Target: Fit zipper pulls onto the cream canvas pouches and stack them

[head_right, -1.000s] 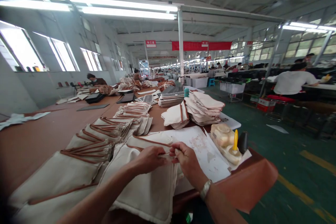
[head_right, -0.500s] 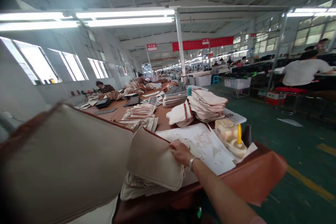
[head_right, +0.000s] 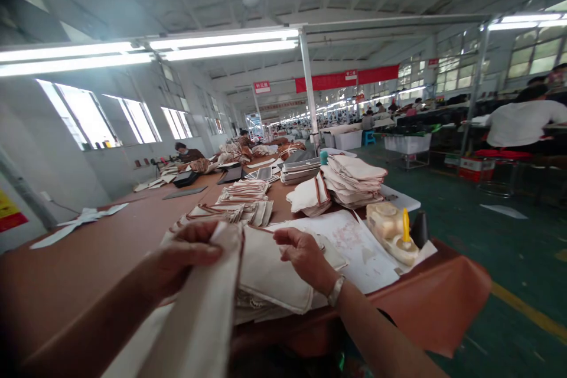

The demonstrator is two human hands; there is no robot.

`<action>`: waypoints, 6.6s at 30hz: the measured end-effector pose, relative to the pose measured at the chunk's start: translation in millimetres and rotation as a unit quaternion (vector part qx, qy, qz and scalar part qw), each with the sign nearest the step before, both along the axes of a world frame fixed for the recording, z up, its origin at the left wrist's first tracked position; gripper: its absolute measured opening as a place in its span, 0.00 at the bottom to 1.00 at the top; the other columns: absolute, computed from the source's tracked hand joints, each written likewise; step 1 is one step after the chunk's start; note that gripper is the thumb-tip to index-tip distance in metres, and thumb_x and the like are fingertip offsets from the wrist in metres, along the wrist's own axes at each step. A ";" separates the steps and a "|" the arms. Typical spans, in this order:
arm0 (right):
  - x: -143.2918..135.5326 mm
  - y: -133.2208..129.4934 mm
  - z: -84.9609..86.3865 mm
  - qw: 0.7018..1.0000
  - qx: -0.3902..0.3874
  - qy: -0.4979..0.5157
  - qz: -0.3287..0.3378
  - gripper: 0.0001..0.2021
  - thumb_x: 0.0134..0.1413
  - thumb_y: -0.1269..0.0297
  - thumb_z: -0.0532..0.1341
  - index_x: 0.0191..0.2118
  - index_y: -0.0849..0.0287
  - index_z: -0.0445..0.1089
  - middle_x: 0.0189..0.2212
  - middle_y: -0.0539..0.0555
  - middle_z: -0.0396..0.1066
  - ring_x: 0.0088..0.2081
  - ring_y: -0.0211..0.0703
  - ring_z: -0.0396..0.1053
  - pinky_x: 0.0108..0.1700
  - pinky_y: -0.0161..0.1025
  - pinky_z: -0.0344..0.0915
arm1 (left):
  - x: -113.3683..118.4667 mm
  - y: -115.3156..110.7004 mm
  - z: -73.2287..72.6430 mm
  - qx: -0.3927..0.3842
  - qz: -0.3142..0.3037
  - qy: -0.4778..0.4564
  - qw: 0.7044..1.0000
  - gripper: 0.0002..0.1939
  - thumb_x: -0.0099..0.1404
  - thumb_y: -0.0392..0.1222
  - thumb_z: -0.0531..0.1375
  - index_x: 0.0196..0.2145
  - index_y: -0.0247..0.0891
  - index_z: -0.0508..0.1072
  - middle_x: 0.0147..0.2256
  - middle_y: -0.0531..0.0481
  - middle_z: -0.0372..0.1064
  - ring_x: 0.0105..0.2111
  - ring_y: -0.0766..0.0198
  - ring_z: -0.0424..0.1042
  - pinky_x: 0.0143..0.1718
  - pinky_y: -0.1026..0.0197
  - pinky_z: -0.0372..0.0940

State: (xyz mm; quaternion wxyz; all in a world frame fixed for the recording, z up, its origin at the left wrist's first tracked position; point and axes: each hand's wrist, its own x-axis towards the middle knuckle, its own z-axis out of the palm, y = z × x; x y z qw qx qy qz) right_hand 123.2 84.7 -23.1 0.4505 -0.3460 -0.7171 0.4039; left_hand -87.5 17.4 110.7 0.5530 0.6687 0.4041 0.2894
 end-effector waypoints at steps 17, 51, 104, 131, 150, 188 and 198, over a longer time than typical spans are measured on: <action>45.2 -85.9 11.2 0.998 0.032 -0.044 0.027 0.07 0.62 0.59 0.59 0.36 0.56 0.66 0.29 0.49 0.66 0.30 0.41 0.62 0.32 0.36 0.59 | 39.9 -9.6 -36.4 0.149 -0.144 0.310 0.928 0.09 0.53 0.27 0.55 0.27 0.39 0.59 0.26 0.60 0.51 0.27 0.70 0.51 0.25 0.66 0.46; 24.3 -90.0 34.4 0.977 -0.173 -0.007 0.125 0.15 0.65 0.52 0.56 0.36 0.61 0.66 0.27 0.47 0.58 0.30 0.37 0.53 0.30 0.33 0.52 | 31.3 -19.5 -69.6 -0.088 -0.015 0.009 0.996 0.13 0.54 0.46 0.63 0.30 0.30 0.73 0.23 0.53 0.62 0.23 0.70 0.53 0.24 0.66 0.47; 36.8 -101.9 7.8 0.993 -0.090 -0.077 -0.003 0.03 0.57 0.69 0.57 0.33 0.59 0.67 0.24 0.47 0.64 0.26 0.37 0.59 0.28 0.34 0.56 | 62.6 -22.9 -92.6 -0.096 0.051 0.039 0.993 0.06 0.49 0.39 0.60 0.22 0.32 0.72 0.18 0.57 0.57 0.20 0.71 0.49 0.21 0.66 0.43; 63.1 -118.0 12.5 0.978 0.158 -0.132 0.045 0.04 0.61 0.68 0.57 0.42 0.55 0.64 0.32 0.54 0.69 0.33 0.44 0.67 0.36 0.38 0.63 | 52.0 -27.4 -72.4 -0.056 -0.139 0.044 0.988 0.25 0.65 0.61 0.58 0.30 0.31 0.73 0.26 0.55 0.55 0.26 0.68 0.50 0.25 0.65 0.46; 63.0 -103.0 34.7 0.974 -0.126 -0.090 0.165 0.20 0.64 0.49 0.55 0.32 0.62 0.67 0.27 0.48 0.59 0.29 0.36 0.54 0.29 0.33 0.52 | 46.8 -28.6 -81.5 0.054 -0.145 0.095 0.983 0.20 0.69 0.53 0.54 0.33 0.32 0.72 0.25 0.55 0.57 0.26 0.69 0.53 0.25 0.66 0.50; 166.7 -76.8 48.5 0.970 -0.163 -0.175 0.052 0.16 0.62 0.52 0.59 0.32 0.60 0.71 0.27 0.50 0.64 0.29 0.40 0.60 0.31 0.35 0.58 | 38.5 -7.2 -114.0 0.148 -0.247 0.153 0.945 0.22 0.61 0.55 0.64 0.21 0.36 0.66 0.21 0.58 0.54 0.23 0.70 0.53 0.25 0.68 0.52; 84.9 -95.5 22.8 0.957 -0.112 -0.138 0.231 0.23 0.58 0.48 0.62 0.23 0.60 0.60 0.22 0.44 0.52 0.25 0.34 0.51 0.26 0.32 0.48 | 69.3 20.2 -73.0 0.011 -0.314 0.167 0.935 0.20 0.59 0.56 0.65 0.36 0.34 0.76 0.26 0.57 0.64 0.27 0.68 0.61 0.28 0.69 0.56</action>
